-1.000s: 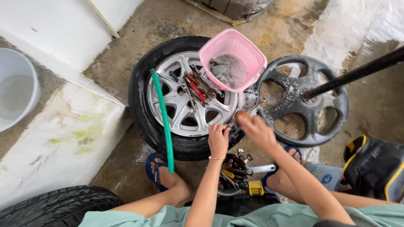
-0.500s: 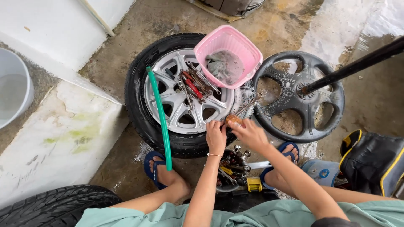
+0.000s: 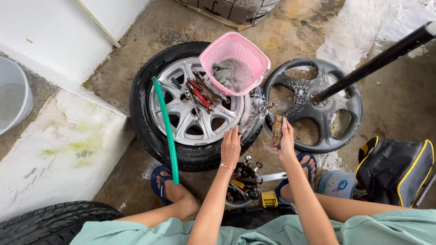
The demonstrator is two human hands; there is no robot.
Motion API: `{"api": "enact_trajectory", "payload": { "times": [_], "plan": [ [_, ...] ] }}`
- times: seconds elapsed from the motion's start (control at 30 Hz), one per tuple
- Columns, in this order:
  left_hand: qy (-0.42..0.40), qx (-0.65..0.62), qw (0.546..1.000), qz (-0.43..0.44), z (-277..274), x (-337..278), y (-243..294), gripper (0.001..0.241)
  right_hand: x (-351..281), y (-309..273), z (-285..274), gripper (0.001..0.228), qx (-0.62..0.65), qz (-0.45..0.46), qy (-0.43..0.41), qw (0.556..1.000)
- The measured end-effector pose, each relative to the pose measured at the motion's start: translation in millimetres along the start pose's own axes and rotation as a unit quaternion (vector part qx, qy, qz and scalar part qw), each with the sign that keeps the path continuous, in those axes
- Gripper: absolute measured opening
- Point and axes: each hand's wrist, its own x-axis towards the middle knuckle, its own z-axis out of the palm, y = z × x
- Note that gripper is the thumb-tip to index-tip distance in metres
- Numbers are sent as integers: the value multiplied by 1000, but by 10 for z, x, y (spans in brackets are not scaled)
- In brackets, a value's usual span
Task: The person scrubs various metal tools with a brush and soapy water, rinsing them with a hose and placing them on a tire. The person handles wrenches and sockets one at a time, scrubbing each tool thoroughly.
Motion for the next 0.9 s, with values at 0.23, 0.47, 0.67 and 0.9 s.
{"api": "enact_trajectory", "payload": {
  "times": [0.23, 0.47, 0.67, 0.9],
  "plan": [
    [-63, -184, 961, -197, -592, 203, 442, 46, -124, -53, 196, 45, -34, 6, 14, 999],
    [-52, -224, 919, -320, 189, -118, -162, 17, -147, 6, 468, 40, -554, -440, -96, 701],
    [-26, -230, 888, -398, 34, -38, -110, 12, 8, -163, 438, 32, -667, -509, 87, 537],
    [-61, -239, 885, -395, -194, 88, -57, 27, 321, 144, 345, 42, -535, -305, 72, 785]
  ]
}}
